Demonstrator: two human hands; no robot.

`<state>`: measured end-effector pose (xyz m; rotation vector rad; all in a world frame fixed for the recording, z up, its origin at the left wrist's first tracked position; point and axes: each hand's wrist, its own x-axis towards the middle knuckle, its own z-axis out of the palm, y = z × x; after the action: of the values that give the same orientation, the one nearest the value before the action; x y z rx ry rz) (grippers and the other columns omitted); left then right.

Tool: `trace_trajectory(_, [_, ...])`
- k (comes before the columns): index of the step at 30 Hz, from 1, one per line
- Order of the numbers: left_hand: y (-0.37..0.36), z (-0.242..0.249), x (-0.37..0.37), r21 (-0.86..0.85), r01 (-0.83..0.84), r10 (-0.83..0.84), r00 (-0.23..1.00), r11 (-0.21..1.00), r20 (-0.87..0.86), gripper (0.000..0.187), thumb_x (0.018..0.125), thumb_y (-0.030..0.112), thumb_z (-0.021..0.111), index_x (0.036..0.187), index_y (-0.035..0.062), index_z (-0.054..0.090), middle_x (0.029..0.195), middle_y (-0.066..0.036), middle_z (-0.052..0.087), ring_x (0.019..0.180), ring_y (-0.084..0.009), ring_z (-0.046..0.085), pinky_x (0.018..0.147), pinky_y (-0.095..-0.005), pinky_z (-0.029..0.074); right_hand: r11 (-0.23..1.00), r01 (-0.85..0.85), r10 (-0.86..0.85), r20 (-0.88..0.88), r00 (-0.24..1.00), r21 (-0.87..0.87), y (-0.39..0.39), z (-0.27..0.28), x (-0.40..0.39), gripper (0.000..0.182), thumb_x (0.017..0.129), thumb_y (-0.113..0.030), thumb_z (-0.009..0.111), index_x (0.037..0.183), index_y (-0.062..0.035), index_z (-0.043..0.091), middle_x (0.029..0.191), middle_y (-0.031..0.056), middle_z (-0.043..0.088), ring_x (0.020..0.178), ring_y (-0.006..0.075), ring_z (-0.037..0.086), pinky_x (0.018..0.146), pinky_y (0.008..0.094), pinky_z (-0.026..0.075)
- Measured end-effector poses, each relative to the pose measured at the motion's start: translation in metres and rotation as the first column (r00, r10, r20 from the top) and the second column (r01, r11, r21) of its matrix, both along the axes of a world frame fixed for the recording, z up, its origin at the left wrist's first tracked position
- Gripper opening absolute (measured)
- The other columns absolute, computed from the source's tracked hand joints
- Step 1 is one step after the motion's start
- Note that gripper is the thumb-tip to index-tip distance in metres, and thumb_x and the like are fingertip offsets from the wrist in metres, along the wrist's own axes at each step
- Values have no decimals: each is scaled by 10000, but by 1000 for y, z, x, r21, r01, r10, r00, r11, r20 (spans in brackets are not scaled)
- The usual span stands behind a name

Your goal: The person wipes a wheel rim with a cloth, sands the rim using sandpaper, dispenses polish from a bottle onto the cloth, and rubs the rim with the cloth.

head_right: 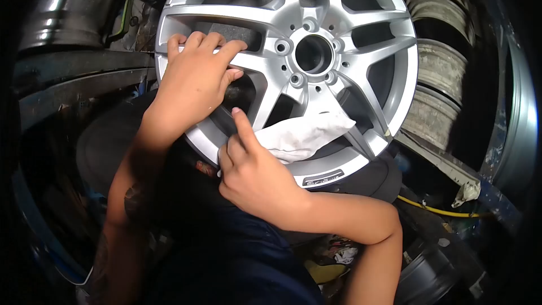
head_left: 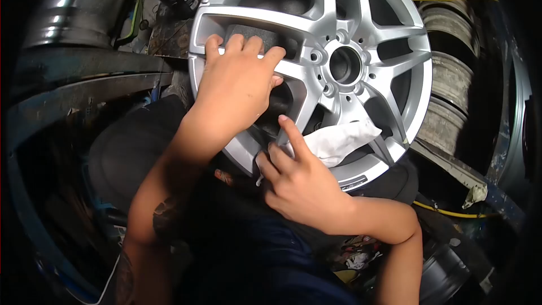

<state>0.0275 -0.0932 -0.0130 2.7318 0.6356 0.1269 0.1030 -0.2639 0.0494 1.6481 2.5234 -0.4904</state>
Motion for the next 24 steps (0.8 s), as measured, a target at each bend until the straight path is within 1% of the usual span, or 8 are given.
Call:
trace_trajectory(4, [-7, 3, -3, -22, -14, 14, 1000, 1000, 2, 343, 971, 241, 684, 1297, 138, 669, 1148, -100, 672, 1133, -312, 595, 1052, -559, 360, 1000, -6, 7, 164, 986, -5, 7, -13, -2, 217, 771, -274, 663, 767, -121, 817, 1003, 109, 681, 1091, 296, 639, 1231, 689, 260])
trace_trajectory(8, [0, 0, -1, 22, -8, 8, 1000, 1000, 19, 342, 970, 252, 688, 1291, 134, 665, 1142, -101, 677, 1120, -320, 603, 1036, -544, 369, 995, 95, -95, 16, 995, -22, -4, -5, -5, 249, 794, -292, 675, 807, -90, 820, 1155, 134, 710, 1203, 319, 623, 1227, 687, 258])
trace_trajectory(11, [-4, -1, -1, 39, -12, 12, 1000, 999, 6, 335, 967, 257, 695, 1277, 133, 666, 1143, -101, 680, 1120, -322, 611, 1033, -546, 371, 995, 57, -70, 165, 984, 87, -7, -10, -8, 308, 744, -351, 729, 819, -65, 813, 1107, 124, 708, 1238, 323, 598, 1224, 691, 256])
trace_trajectory(14, [-4, -3, -3, 51, -25, 25, 1000, 998, 2, 345, 966, 257, 697, 1286, 134, 663, 1153, -103, 679, 1128, -322, 609, 1034, -548, 370, 979, 150, -157, -38, 987, -136, 0, -2, -3, 328, 759, -374, 736, 829, -62, 810, 1141, 101, 717, 1268, 334, 586, 1222, 689, 252])
trace_trajectory(15, [-4, -2, -3, 40, -26, 26, 1000, 999, -11, 352, 967, 257, 696, 1295, 135, 661, 1158, -105, 677, 1133, -321, 607, 1038, -550, 368, 969, 228, -228, 11, 974, -99, 9, -18, 5, 312, 772, -366, 736, 800, -63, 802, 1141, 80, 745, 1235, 320, 623, 1215, 678, 263])
trace_trajectory(19, [-4, -1, -1, 34, -22, 22, 1000, 999, 0, 380, 973, 264, 690, 1330, 139, 653, 1173, -109, 674, 1150, -319, 601, 1048, -554, 363, 875, 427, -379, -224, 898, 228, 19, -17, 44, 268, 804, -244, 644, 721, -29, 781, 960, 108, 776, 1078, 278, 693, 1190, 644, 308])
trace_trajectory(21, [-4, -2, -3, 7, -15, 15, 1000, 1000, 1, 383, 976, 272, 683, 1335, 139, 654, 1175, -109, 673, 1157, -323, 600, 1047, -553, 361, 849, 520, -454, -375, 808, 92, 23, -1, 69, 255, 816, -202, 626, 720, -7, 759, 1018, 118, 784, 1103, 272, 690, 1151, 605, 360])
trace_trajectory(24, [-1, 1, -2, -15, -7, 7, 1000, 1000, -10, 371, 978, 271, 681, 1325, 141, 661, 1181, -106, 671, 1167, -320, 596, 1050, -551, 357, 931, 357, -340, -176, 924, 73, 15, -3, 48, 263, 818, -228, 643, 875, -14, 785, 1126, 125, 754, 1190, 322, 641, 1205, 618, 314])
